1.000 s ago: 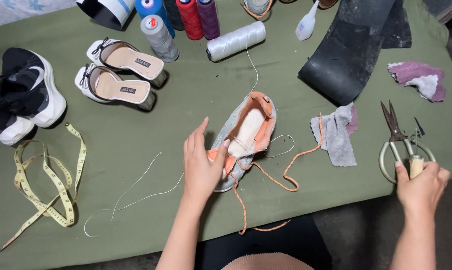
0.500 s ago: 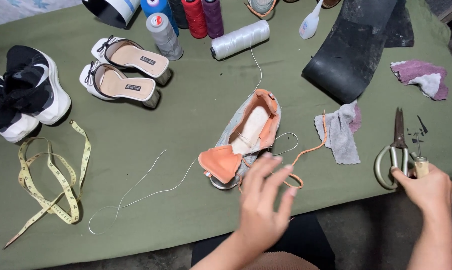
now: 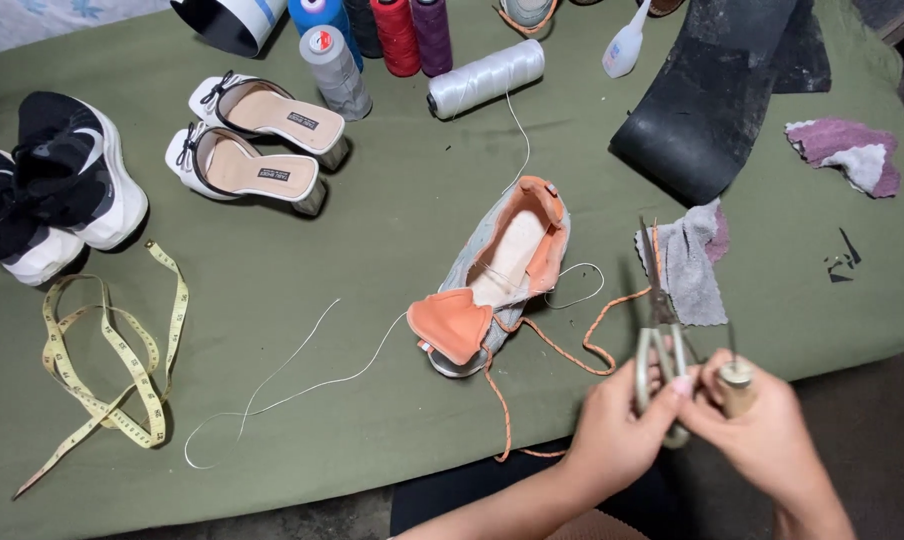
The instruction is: Hand-sewing the upper components of a grey and orange sneaker.
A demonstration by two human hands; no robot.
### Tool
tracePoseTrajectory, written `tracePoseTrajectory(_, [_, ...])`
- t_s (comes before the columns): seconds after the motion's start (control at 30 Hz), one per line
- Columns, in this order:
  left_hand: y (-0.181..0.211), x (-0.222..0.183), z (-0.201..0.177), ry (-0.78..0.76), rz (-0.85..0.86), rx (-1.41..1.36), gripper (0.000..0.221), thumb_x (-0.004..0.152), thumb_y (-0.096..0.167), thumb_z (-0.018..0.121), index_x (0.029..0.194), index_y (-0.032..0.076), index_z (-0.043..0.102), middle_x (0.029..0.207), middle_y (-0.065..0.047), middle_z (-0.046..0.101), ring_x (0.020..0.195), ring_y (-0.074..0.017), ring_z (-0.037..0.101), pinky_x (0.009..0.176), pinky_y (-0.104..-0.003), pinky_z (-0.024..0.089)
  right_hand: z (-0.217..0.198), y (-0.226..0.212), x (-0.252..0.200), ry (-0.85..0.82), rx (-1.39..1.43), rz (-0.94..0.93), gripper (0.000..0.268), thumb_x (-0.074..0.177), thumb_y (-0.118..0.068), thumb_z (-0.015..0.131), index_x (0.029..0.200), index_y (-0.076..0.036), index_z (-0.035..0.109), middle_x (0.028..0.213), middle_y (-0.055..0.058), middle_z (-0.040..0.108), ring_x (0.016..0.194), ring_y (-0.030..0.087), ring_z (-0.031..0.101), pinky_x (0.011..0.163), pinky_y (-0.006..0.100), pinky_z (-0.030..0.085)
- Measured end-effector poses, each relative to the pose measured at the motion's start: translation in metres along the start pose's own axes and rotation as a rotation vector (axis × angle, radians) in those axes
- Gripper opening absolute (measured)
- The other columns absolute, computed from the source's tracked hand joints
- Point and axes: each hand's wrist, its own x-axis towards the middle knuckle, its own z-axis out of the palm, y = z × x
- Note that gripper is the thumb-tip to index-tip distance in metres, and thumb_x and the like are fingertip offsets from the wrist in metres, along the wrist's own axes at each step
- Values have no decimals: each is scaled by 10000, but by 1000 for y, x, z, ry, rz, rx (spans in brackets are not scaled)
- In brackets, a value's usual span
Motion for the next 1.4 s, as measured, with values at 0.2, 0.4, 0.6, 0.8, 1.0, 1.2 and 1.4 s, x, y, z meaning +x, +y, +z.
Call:
tracePoseTrajectory(0.2, [36, -44, -74, 295, 74, -51, 492, 1036, 375, 437, 1353, 74, 662, 1288, -60, 751, 1208, -145, 682, 1043, -315, 523, 86, -72, 2, -158, 227, -57, 419, 822, 25, 735, 734, -106, 347, 845, 229, 840, 414, 176, 516, 373, 272, 500])
tracePoseTrajectory(0.4, [54, -93, -218, 859, 200, -275, 490, 1056, 284, 427, 1344, -98, 536, 1225, -323, 691, 959, -440, 755, 697, -383, 616, 112, -53, 71, 180, -429, -208, 275, 777, -287, 891, 906, -151, 690, 1054, -55, 710, 792, 81, 663, 845, 283, 468])
tracePoseTrajectory(0.6, [21, -147, -425, 1279, 95, -21, 372, 1164, 191, 333, 1356, -37, 555, 1185, -195, 740, 911, -235, 821, 858, -361, 770, 126, -37, 93, 62, -453, 40, 128, 835, -289, 823, 837, -202, 729, 710, -90, 730, 702, 103, 559, 790, 255, 443])
tracePoseTrajectory(0.8, [-22, -170, -556, 1455, -72, -231, 322, 1123, 246, 460, 1201, -10, 638, 1122, -142, 816, 917, -163, 924, 852, -259, 867, 84, -56, 109, 23, 163, -75, 381, 983, -53, 660, 762, -125, 357, 891, 222, 735, 741, 261, 758, 556, 267, 547])
tracePoseTrajectory(1.0, [-64, -164, -621, 1572, -47, -165, 292, 1178, 338, 544, 940, 170, 568, 629, 81, 480, 542, 5, 607, 764, -326, 877, 94, -75, 109, -160, -383, 25, 279, 765, -134, 890, 1002, -149, 742, 789, -42, 785, 729, 47, 582, 763, 216, 469])
tracePoseTrajectory(1.2, [-102, -188, -653, 1715, -296, 1115, 472, 1090, 337, 859, 1266, -70, 699, 1210, -307, 688, 1109, -505, 567, 871, -611, 466, 121, -46, 101, -114, -133, -1, 522, 844, -51, 806, 694, -132, 313, 723, 11, 726, 656, 121, 751, 727, 256, 516])
tracePoseTrajectory(1.4, [-9, -129, -475, 1479, -54, 1432, 633, 990, 58, 910, 1444, -132, 511, 1212, -336, 467, 1044, -549, 447, 859, -677, 414, 92, -74, 106, -124, 68, 62, 424, 937, -62, 693, 757, -135, 317, 840, 105, 702, 687, 181, 683, 538, 271, 483])
